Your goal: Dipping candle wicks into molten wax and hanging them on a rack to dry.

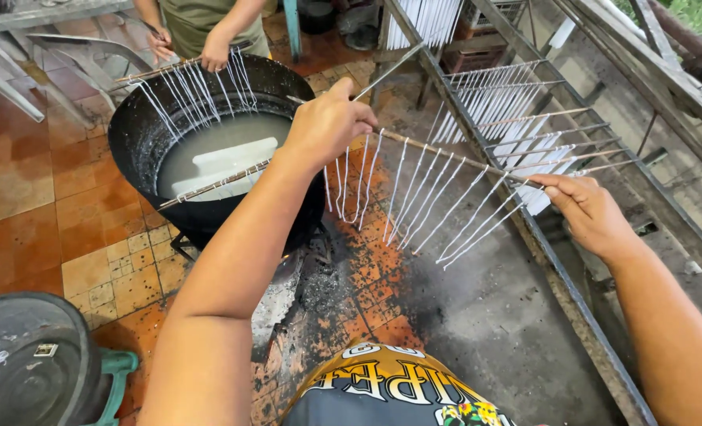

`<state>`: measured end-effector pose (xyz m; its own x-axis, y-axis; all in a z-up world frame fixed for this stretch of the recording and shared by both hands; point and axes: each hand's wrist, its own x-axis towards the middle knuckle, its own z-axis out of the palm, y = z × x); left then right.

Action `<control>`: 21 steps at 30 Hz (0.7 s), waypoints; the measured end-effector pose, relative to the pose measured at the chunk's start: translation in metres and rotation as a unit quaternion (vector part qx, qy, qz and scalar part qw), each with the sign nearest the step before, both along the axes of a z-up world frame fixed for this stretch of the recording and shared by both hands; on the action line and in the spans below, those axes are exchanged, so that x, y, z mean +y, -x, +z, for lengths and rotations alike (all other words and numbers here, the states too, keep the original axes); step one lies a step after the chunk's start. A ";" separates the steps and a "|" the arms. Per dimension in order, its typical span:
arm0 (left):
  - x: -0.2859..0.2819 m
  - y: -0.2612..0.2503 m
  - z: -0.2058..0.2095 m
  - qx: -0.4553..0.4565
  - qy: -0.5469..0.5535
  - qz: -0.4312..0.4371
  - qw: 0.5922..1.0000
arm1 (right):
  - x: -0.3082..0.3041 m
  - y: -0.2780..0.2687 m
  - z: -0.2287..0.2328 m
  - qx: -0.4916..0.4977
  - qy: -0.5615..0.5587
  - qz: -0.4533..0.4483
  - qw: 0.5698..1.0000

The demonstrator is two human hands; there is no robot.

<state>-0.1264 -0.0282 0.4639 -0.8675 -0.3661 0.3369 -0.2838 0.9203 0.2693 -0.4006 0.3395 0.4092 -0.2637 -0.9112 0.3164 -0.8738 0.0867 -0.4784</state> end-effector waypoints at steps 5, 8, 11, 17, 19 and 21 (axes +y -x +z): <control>0.009 -0.002 0.005 -0.008 -0.016 0.006 1.000 | 0.003 -0.006 0.005 0.007 -0.006 -0.004 1.000; 0.013 0.005 0.005 -0.025 -0.009 0.001 1.000 | 0.004 -0.005 0.003 0.012 -0.007 -0.012 1.000; 0.014 0.012 -0.002 -0.025 -0.006 -0.012 1.000 | 0.004 -0.008 0.008 0.013 0.000 -0.006 1.000; 0.028 0.007 0.015 -0.053 -0.032 -0.017 0.998 | 0.003 -0.012 0.015 0.003 -0.006 0.007 1.000; 0.038 0.005 0.027 -0.063 -0.042 -0.010 0.997 | 0.001 -0.012 0.015 -0.005 -0.008 0.008 1.000; 0.052 0.004 0.037 -0.007 -0.077 -0.020 0.997 | -0.001 -0.009 0.011 0.011 -0.005 0.016 1.000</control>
